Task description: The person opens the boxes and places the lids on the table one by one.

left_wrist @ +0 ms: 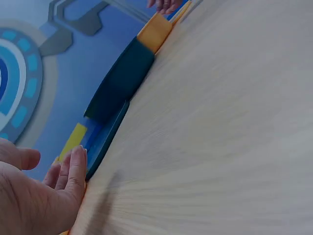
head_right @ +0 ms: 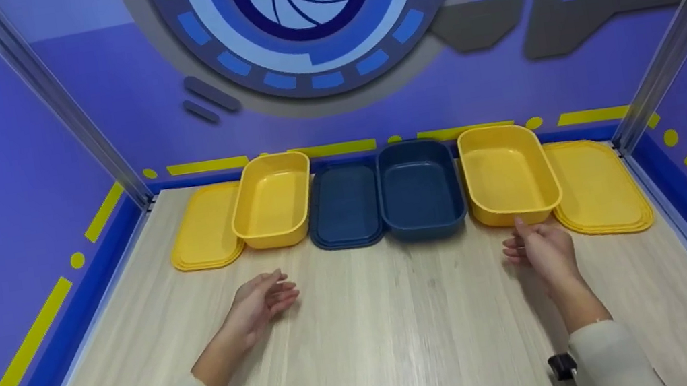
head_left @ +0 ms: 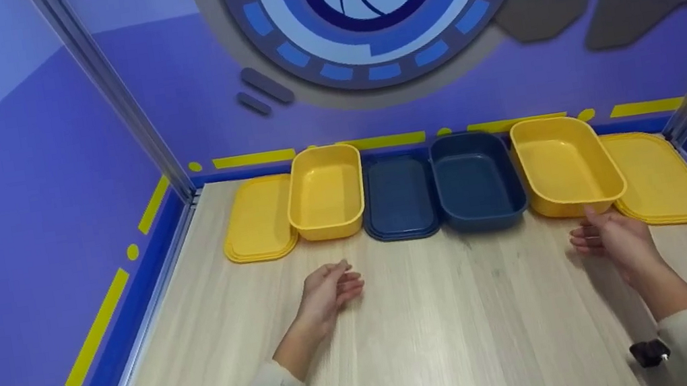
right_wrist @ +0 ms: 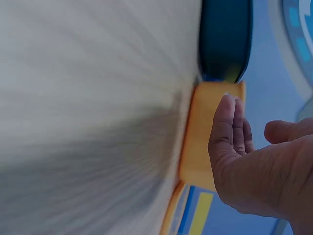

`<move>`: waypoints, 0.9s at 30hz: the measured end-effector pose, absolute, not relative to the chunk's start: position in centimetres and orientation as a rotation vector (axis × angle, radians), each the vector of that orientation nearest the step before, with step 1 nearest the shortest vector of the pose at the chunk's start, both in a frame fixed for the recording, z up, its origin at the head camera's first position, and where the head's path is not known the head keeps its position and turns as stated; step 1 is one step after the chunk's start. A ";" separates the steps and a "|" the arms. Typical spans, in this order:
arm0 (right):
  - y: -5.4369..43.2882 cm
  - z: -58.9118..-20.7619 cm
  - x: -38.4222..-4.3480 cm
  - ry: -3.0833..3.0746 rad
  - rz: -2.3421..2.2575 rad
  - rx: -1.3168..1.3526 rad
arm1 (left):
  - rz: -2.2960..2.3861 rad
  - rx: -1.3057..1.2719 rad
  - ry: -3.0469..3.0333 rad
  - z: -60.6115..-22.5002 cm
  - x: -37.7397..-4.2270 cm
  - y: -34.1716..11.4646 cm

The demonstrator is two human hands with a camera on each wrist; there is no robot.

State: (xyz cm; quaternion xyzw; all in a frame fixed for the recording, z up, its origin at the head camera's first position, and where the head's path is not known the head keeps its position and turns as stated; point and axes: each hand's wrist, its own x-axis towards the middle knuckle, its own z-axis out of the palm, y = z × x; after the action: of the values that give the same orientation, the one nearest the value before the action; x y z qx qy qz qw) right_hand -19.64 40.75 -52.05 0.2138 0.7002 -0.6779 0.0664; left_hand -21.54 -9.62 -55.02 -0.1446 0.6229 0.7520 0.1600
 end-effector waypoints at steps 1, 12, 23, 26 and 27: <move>40.4 -52.0 -19.3 2.136 -2.028 0.618 | 2.116 -0.400 1.808 -54.9 -20.9 -9.7; 35.3 -52.3 -17.7 2.208 -1.859 0.449 | 1.948 -0.151 1.996 -54.8 -16.1 -9.8; 28.6 -52.6 -22.4 1.656 -2.209 0.431 | 2.002 -0.207 2.023 -54.7 -16.4 -10.7; 27.9 -52.7 -23.4 1.516 -2.301 0.503 | 2.015 -0.207 2.005 -54.8 -16.1 -10.8; 27.7 -52.7 -23.7 1.487 -2.321 0.524 | 2.019 -0.204 2.002 -54.9 -16.1 -10.9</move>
State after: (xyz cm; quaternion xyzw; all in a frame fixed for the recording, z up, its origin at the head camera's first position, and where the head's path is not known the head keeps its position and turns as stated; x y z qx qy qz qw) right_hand -23.70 27.74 -52.73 0.1842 0.5225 -0.8156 0.1669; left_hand -16.06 -10.87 -54.86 -0.0709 0.6949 0.7008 0.1450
